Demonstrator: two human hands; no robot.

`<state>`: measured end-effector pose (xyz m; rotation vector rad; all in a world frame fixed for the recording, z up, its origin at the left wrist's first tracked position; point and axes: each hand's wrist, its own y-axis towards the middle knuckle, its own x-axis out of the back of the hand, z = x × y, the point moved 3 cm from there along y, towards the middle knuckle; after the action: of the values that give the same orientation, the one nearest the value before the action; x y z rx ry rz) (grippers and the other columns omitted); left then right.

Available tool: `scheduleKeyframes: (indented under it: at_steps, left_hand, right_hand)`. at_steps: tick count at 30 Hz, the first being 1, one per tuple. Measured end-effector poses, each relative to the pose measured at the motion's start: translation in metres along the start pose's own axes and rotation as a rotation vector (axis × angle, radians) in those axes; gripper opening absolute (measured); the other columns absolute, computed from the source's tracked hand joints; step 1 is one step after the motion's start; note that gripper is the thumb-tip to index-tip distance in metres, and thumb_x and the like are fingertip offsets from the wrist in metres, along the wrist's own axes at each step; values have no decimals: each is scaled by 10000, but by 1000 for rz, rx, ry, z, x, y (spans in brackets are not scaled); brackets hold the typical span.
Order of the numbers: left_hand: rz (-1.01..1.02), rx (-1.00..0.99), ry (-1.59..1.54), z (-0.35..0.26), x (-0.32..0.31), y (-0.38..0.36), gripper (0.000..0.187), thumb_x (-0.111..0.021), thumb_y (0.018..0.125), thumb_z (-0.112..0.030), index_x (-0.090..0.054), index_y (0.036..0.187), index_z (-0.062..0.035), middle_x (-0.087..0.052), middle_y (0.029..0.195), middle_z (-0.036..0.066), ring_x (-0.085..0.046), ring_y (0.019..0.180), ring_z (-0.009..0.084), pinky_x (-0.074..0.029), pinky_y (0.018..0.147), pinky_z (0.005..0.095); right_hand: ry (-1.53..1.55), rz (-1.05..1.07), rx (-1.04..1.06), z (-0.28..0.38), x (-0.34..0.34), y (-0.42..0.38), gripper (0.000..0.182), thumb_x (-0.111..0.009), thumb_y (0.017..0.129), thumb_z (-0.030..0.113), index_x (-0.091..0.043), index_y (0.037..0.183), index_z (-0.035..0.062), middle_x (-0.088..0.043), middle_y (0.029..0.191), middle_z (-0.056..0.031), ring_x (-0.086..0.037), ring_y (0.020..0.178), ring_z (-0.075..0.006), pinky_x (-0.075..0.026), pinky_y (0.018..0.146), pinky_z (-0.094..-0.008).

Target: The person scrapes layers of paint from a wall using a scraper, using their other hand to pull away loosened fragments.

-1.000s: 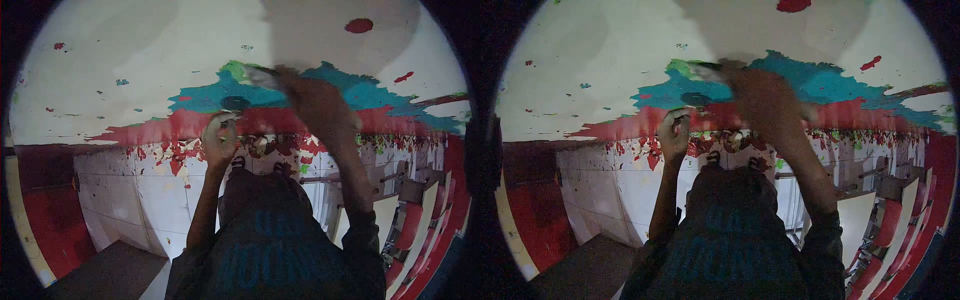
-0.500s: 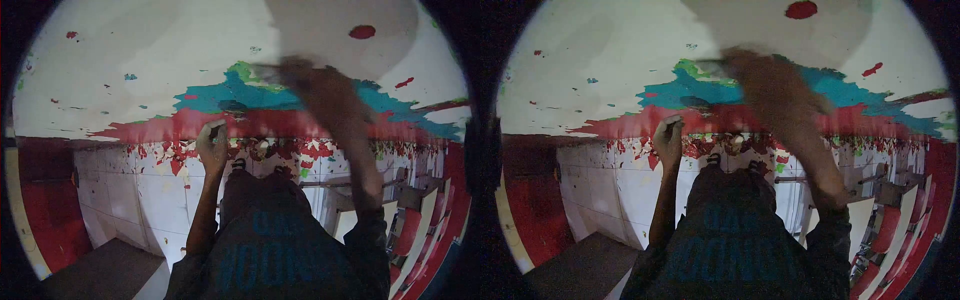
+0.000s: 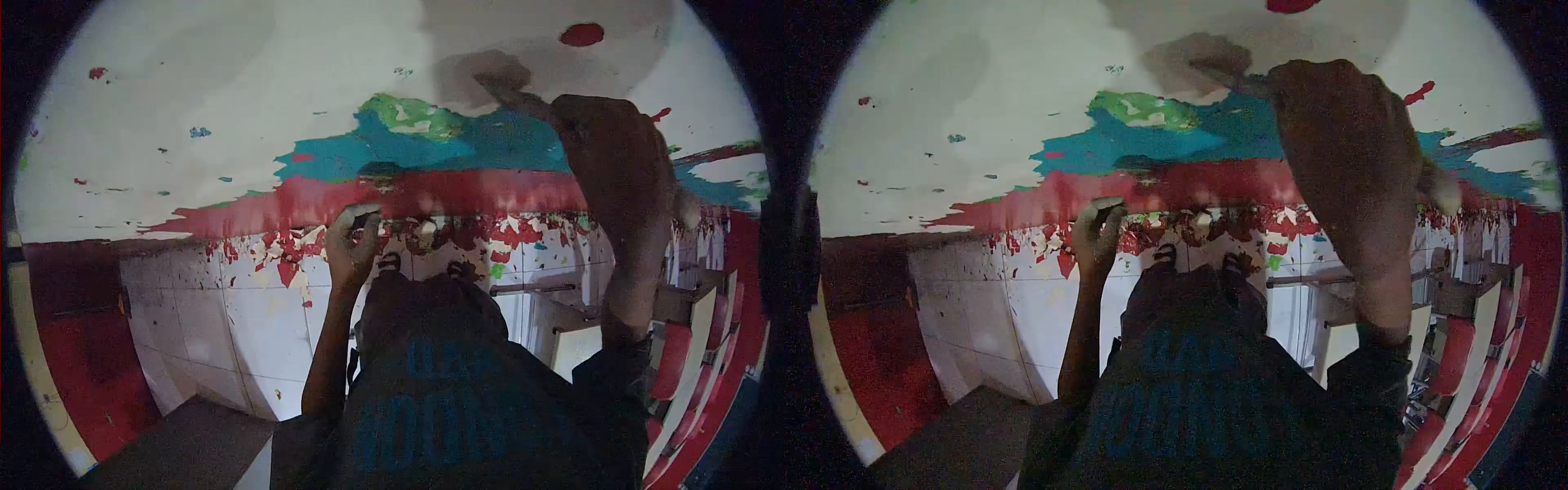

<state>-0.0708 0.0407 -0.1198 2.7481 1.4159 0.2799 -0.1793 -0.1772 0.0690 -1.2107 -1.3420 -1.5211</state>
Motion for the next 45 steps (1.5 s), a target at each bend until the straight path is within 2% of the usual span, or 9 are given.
scheduleKeyframes:
  at_steps: [5, 7, 11, 12, 15, 30, 33, 39, 45]
  left_hand:
    - [-19, -12, -20, 5, -6, 3, 111, -521, 808, -10, -553, 905, 33, -577, 851, 86, -559, 771, 153, -448, 700, 265]
    - [-31, -36, 27, -1, -1, 4, 120, -531, 804, -39, -567, 903, 17, -588, 819, 75, -559, 757, 141, -441, 686, 259]
    - [-114, 19, -109, 7, 0, 8, 142, -540, 802, -65, -570, 914, 17, -597, 808, 82, -561, 751, 133, -438, 680, 257]
    - [-104, -21, -90, -1, -3, 9, 141, -533, 804, -61, -570, 915, 17, -596, 807, 79, -559, 752, 132, -436, 684, 256]
    - [-56, -77, 71, -14, -3, 9, 128, -526, 809, -56, -570, 908, 14, -592, 804, 63, -552, 744, 130, -433, 679, 253]
    - [-291, 254, -240, -27, -13, -50, 70, -518, 815, -10, -554, 871, 12, -576, 849, 76, -538, 766, 135, -436, 718, 261]
    - [-256, 56, -66, -34, -7, -60, 106, -532, 815, -58, -550, 893, 11, -584, 789, 66, -552, 708, 120, -440, 649, 248]
    - [-221, 147, -175, -25, 21, -58, 83, -517, 810, -1, -561, 877, 19, -587, 857, 71, -547, 789, 131, -435, 733, 261]
    - [-155, 137, -158, 1, 78, -53, 109, -522, 817, -42, -565, 898, 17, -594, 832, 70, -555, 764, 132, -435, 716, 261]
  right_hand:
    - [-60, 301, -144, 34, -58, 17, 166, -542, 707, 159, -601, 789, 28, -604, 723, -169, -612, 657, -275, -495, 601, -375]
    - [-78, 184, -175, 24, 14, -1, 158, -534, 707, 159, -607, 759, 29, -605, 703, -166, -613, 646, -272, -495, 597, -377]
    - [-78, 52, -130, 17, -58, 1, 161, -520, 718, 160, -611, 746, 30, -605, 673, -158, -617, 645, -259, -498, 594, -361]
    - [-71, 348, -163, 28, -65, 15, 161, -511, 729, 155, -611, 768, 35, -607, 684, -161, -617, 627, -261, -500, 575, -367]
    - [-156, 35, -89, 5, -37, -12, 166, -509, 732, 162, -612, 759, 35, -604, 675, -154, -616, 594, -264, -497, 540, -373]
    - [-107, 231, 81, 57, -19, 40, 164, -519, 780, 149, -548, 869, 15, -604, 649, -147, -627, 602, -241, -516, 536, -350]
    - [-143, 216, -35, 58, 8, 32, 137, -474, 812, 139, -505, 865, 17, -592, 645, -153, -623, 601, -257, -515, 533, -354]
    - [-88, 83, 154, 87, -34, 54, 157, -532, 758, 160, -526, 771, 4, -580, 595, -156, -609, 542, -254, -501, 493, -366]
    - [-287, 40, -40, 89, 34, 47, 133, -504, 741, 126, -556, 826, 38, -592, 628, -146, -615, 568, -254, -500, 516, -372]
